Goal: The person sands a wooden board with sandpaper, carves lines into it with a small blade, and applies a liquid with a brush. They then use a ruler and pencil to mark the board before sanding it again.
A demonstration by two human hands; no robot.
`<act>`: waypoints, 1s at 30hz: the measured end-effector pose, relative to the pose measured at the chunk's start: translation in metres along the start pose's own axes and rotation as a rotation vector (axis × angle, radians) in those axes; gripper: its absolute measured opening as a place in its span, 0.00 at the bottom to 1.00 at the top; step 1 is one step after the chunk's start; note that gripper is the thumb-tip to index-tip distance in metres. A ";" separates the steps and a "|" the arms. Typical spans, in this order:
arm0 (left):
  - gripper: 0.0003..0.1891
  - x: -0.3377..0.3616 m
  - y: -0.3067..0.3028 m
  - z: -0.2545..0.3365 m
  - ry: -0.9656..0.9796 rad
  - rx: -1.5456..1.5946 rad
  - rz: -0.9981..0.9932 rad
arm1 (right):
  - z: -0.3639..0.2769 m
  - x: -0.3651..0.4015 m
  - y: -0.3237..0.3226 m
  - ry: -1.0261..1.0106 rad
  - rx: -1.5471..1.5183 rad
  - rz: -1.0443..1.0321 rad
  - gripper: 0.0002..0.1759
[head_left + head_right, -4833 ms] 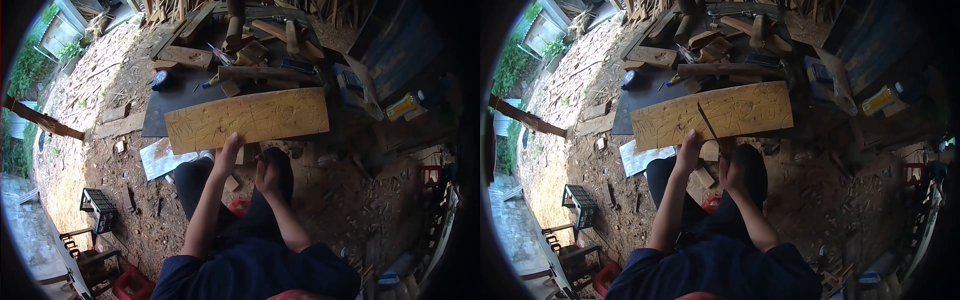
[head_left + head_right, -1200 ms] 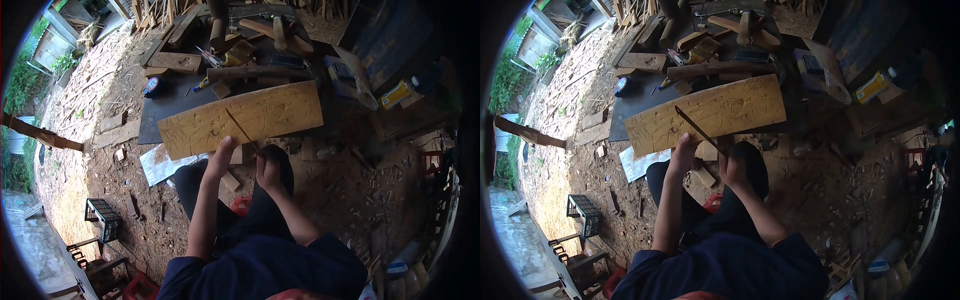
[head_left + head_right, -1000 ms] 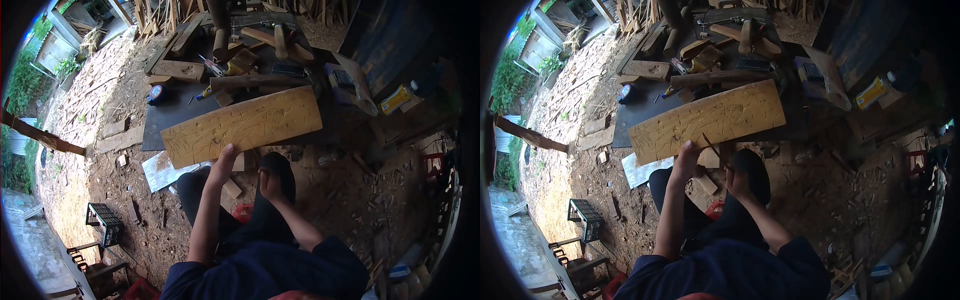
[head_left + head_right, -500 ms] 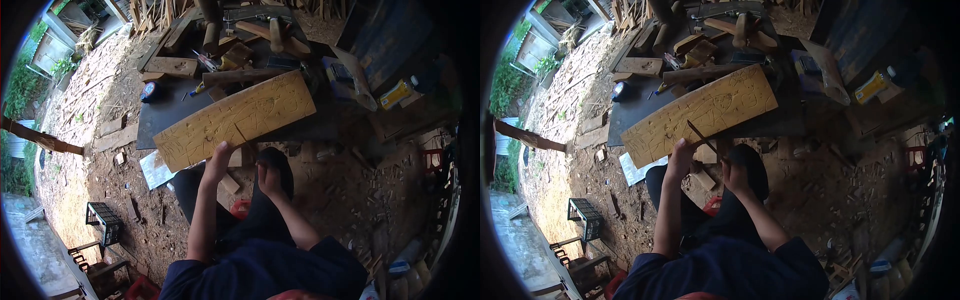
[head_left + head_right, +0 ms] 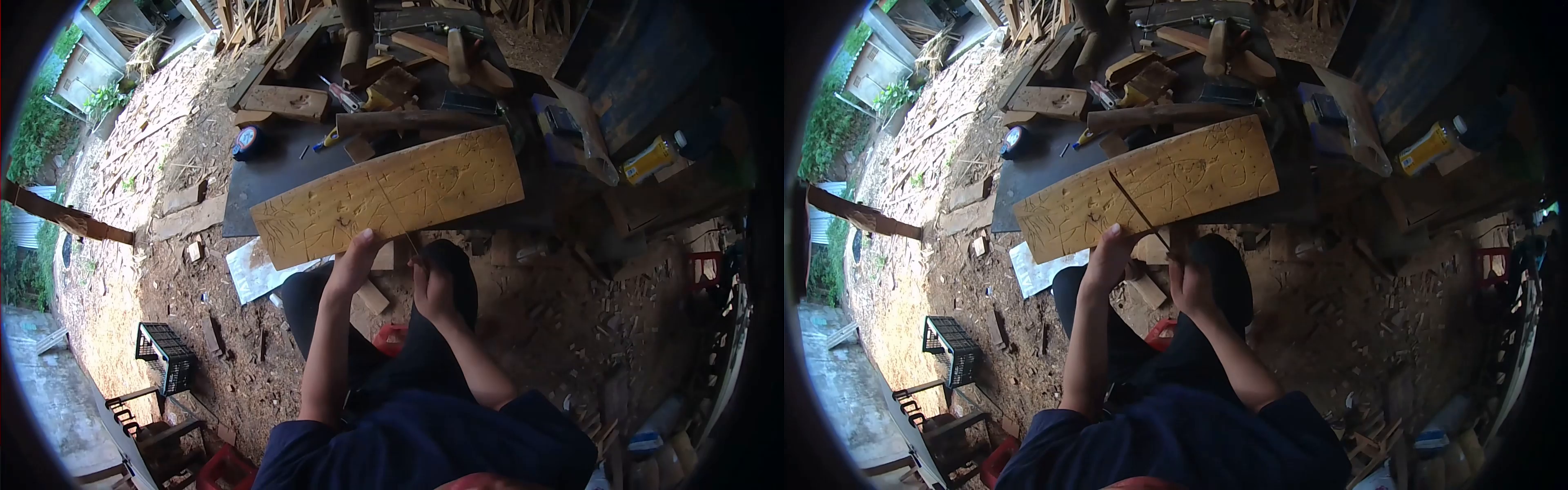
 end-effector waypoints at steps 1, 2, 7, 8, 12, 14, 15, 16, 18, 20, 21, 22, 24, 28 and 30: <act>0.35 0.001 0.000 0.000 -0.021 0.000 0.012 | -0.015 -0.007 0.000 0.016 -0.006 -0.017 0.12; 0.35 0.000 -0.003 -0.002 -0.002 0.012 0.037 | -0.012 -0.007 0.001 -0.080 0.011 0.038 0.12; 0.34 -0.001 0.003 0.004 0.053 0.020 0.073 | 0.036 0.014 0.007 -0.106 0.005 0.029 0.11; 0.34 -0.005 -0.001 0.003 0.044 0.018 0.057 | 0.030 0.013 0.005 -0.094 -0.013 0.032 0.11; 0.34 0.002 -0.005 -0.003 0.021 0.000 0.055 | 0.012 0.001 0.007 -0.093 0.081 0.007 0.11; 0.35 -0.001 -0.011 -0.006 0.014 0.013 0.067 | 0.049 0.021 0.010 -0.149 0.067 0.017 0.11; 0.35 0.000 -0.003 0.001 0.043 0.007 0.052 | 0.058 0.024 0.011 -0.177 0.064 0.016 0.11; 0.35 0.002 0.007 0.009 0.072 0.005 0.040 | 0.045 0.015 0.010 -0.112 0.041 0.010 0.11; 0.36 0.002 0.007 0.005 0.047 0.006 0.030 | 0.022 0.012 0.006 0.041 0.007 -0.023 0.11; 0.36 0.004 -0.002 -0.004 0.023 -0.005 0.008 | 0.017 0.014 0.005 -0.012 0.010 0.010 0.12; 0.36 0.001 0.001 0.000 0.037 -0.004 0.001 | 0.013 0.006 0.007 -0.058 0.000 0.044 0.12; 0.36 0.001 0.004 0.004 0.048 0.000 0.015 | 0.022 0.009 0.008 -0.110 0.013 0.058 0.12; 0.36 0.003 0.009 0.008 0.073 0.012 0.046 | 0.049 0.020 0.009 -0.215 0.042 0.082 0.12; 0.35 0.002 0.004 0.002 0.026 0.003 -0.009 | 0.014 0.007 0.005 -0.013 0.053 -0.036 0.13; 0.35 0.000 -0.008 -0.010 0.007 0.022 0.028 | 0.010 -0.005 0.008 -0.060 0.099 -0.015 0.13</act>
Point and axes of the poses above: each hand's wrist, its own x-axis away from the middle knuckle, its own y-axis out of the palm, z = x × y, the point moved 7 cm from there along -x, towards the middle knuckle, and after that the axes turned 13 degrees about z, right-handed, at the moved point
